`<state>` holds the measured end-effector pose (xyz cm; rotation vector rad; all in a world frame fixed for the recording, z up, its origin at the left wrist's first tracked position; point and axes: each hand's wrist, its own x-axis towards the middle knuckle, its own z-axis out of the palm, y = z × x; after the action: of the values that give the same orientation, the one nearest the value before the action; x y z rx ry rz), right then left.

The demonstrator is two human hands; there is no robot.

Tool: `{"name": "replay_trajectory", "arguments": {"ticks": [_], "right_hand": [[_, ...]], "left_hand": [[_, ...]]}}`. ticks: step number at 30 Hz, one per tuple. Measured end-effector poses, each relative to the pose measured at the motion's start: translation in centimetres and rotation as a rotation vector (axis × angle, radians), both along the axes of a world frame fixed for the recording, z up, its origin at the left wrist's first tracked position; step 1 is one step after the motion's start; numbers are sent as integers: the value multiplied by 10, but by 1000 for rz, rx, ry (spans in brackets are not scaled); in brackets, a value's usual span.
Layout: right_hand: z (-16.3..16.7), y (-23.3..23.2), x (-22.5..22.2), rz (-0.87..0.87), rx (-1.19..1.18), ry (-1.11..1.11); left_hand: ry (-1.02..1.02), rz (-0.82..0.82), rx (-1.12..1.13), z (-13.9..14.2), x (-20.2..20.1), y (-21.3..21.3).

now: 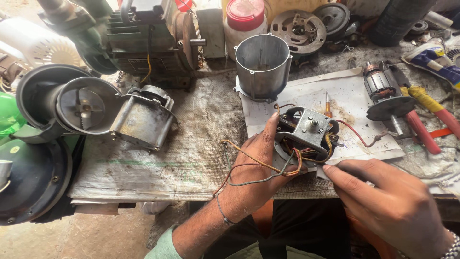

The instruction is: The person holds a small electric motor armature on a cluttered workbench and scrubs its windings and housing with an abrasive pad, turning the motor to reach different sides while arranging its loose wires. They continue working over the motor's surfaces throughout the episode.

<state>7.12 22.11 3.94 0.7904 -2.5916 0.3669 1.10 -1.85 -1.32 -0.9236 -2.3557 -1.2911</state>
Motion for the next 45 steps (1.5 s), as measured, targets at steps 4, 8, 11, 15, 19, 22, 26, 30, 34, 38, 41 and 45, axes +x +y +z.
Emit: {"name": "replay_trajectory", "arguments": {"ticks": [4, 8, 11, 15, 19, 22, 26, 30, 34, 38, 41, 45], "right_hand": [[-5, 0, -2, 15, -26, -18], [-2, 8, -1, -6, -3, -67], [-1, 10, 1, -19, 9, -56], [-7, 3, -1, 32, -19, -16], [-5, 3, 0, 36, -7, -45], [-1, 6, 2, 22, 1, -32], [-1, 5, 2, 3, 3, -11], [-1, 3, 2, -20, 40, -3], [2, 4, 2, -44, 49, 56], [5, 7, 1, -50, 25, 75], [7, 10, -1, -56, 8, 88], [12, 15, -3, -68, 27, 137]], "left_hand": [[-101, 0, -69, 0, 0, 1], [-62, -52, -32, -3, 0, 5], [-109, -64, 25, -4, -1, 4], [-151, -101, 63, -2, -2, 3], [-208, -122, 109, 0, -4, 4], [-257, -142, 178, 0, -5, 4], [-321, -170, 224, -1, -3, 4], [-266, -102, 119, 0, -2, 3], [-227, -111, 120, 0, -1, 6], [-190, -113, 167, -3, 2, 12], [-149, -97, 185, -4, 4, 16], [-113, -72, 196, 0, 3, 21]]}}
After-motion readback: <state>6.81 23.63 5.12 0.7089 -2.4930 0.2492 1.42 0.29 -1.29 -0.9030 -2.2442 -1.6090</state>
